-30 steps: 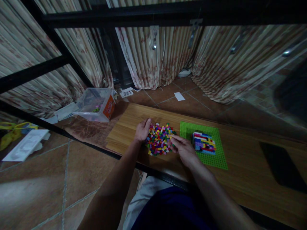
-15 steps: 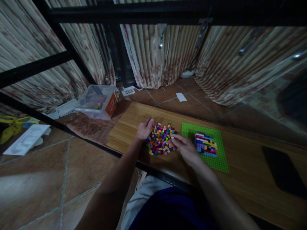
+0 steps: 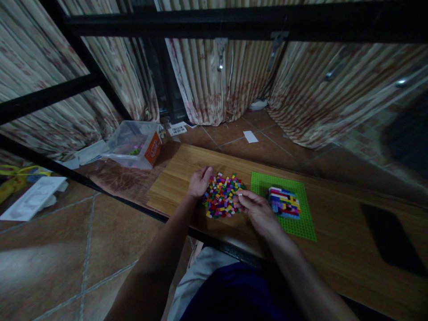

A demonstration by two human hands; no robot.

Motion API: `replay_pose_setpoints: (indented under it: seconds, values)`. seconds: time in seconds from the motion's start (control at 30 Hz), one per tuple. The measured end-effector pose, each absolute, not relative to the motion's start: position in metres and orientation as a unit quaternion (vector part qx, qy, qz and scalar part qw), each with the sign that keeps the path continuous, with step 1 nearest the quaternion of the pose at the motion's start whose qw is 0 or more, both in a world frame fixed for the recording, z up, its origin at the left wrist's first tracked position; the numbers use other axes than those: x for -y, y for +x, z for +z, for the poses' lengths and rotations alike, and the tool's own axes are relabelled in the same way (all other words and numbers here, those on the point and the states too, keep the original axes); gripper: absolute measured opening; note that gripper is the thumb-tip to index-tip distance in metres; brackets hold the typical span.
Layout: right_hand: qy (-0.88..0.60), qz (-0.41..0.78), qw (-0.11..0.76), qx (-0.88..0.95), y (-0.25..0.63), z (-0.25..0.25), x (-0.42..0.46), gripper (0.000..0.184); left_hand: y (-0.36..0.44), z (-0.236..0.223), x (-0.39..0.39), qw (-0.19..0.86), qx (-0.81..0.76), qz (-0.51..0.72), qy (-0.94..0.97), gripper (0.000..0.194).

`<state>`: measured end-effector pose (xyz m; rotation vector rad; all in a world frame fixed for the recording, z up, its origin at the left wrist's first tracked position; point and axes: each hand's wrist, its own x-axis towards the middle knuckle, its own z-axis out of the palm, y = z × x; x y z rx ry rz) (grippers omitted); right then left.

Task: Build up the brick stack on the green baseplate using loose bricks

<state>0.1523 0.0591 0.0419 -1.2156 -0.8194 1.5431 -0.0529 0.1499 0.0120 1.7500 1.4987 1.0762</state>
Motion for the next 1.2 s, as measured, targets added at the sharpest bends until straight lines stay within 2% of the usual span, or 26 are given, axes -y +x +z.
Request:
replay_pose_setpoints:
  seconds: [0.27,0.43,0.6,1.0,1.2]
  values:
    - [-0.553,0.584,0.453,0.385,0.151,0.033,-0.073,0.041,-0.053,0.014,-0.148,0.293,-0.563,0.407,0.657,0.042]
    - [-0.567,0.571,0.426,0.414,0.151,0.031,-0.080,0.032,-0.052,0.013,-0.148,0.292,-0.559,0.414,0.656,0.040]
    - [-0.575,0.546,0.444,0.417,0.153,0.027,-0.083,0.027,-0.052,0.012,-0.149,0.296,-0.560,0.413,0.655,0.040]
    - [-0.555,0.591,0.474,0.345,0.152,0.035,-0.074,0.037,-0.052,0.010,-0.150,0.284,-0.565,0.412,0.656,0.038]
    - [-0.494,0.653,0.485,0.308,0.158,0.038,-0.058,0.035,-0.053,0.008,-0.151,0.280,-0.569,0.406,0.658,0.039]
